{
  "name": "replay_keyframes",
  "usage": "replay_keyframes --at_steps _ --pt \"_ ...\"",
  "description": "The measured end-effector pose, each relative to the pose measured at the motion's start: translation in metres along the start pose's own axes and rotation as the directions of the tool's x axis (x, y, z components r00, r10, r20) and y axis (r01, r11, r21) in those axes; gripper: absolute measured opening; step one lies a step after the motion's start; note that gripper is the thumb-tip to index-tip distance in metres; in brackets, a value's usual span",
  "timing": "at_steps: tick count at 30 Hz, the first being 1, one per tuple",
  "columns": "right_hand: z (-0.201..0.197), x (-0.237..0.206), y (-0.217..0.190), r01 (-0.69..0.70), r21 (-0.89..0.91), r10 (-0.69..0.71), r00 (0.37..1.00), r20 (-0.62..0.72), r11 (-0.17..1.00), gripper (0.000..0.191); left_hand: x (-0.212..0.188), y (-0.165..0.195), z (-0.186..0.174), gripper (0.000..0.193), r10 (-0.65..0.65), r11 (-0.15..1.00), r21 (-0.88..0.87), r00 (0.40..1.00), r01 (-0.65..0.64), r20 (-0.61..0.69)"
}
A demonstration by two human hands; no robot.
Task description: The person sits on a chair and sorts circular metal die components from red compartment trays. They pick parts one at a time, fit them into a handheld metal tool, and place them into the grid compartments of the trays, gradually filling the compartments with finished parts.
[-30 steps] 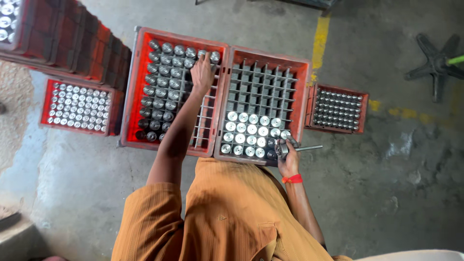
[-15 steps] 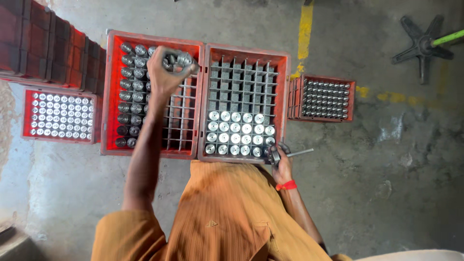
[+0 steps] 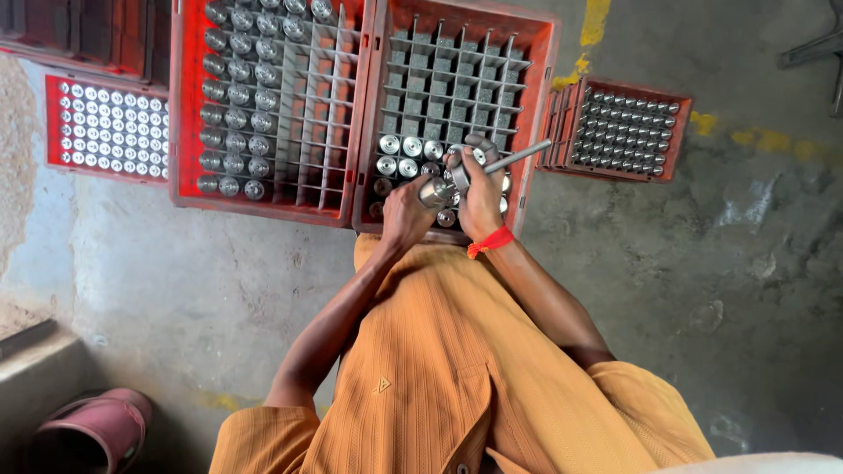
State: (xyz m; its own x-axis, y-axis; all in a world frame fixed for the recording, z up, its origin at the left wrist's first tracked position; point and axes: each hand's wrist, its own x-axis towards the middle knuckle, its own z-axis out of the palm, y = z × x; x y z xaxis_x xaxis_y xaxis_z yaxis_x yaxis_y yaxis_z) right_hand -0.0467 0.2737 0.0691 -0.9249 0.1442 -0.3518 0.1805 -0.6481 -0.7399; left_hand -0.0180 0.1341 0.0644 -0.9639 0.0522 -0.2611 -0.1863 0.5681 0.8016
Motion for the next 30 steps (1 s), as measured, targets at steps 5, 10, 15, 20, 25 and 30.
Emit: replay_keyframes --at_steps 5,10,15,20,25,30 --pt "-0.023 -0.009 0.009 0.11 -0.188 -0.079 0.984 0.162 0.976 0.015 -0.004 0.004 0.018 0.042 -0.008 0.993 0.119 0.994 -0.004 0.105" --pt "-0.065 0.003 0.011 -0.05 -0.217 0.08 0.988 0.131 0.975 0.017 0.002 -0.01 0.036 0.05 0.048 0.998 0.018 0.955 -0.055 0.292" --pt "-0.116 0.035 -0.017 0.043 0.058 -0.028 0.972 -0.235 0.997 0.019 0.036 -0.028 0.068 0.06 0.335 0.941 -0.049 0.901 -0.335 0.275" --pt "-0.167 0.037 -0.045 0.152 0.069 -0.121 0.934 -0.335 0.986 0.016 0.089 -0.042 0.112 0.061 0.613 0.727 0.215 0.758 -0.652 0.223" --pt "-0.183 0.023 -0.019 0.122 0.085 -0.08 0.916 -0.392 0.989 0.021 0.089 -0.043 0.116 0.063 0.706 0.678 0.182 0.7 -0.712 0.109" --pt "-0.188 -0.006 0.001 0.07 0.137 -0.005 0.907 -0.422 0.988 0.017 0.102 -0.061 0.014 0.028 0.622 0.779 0.118 0.735 -0.616 -0.27"
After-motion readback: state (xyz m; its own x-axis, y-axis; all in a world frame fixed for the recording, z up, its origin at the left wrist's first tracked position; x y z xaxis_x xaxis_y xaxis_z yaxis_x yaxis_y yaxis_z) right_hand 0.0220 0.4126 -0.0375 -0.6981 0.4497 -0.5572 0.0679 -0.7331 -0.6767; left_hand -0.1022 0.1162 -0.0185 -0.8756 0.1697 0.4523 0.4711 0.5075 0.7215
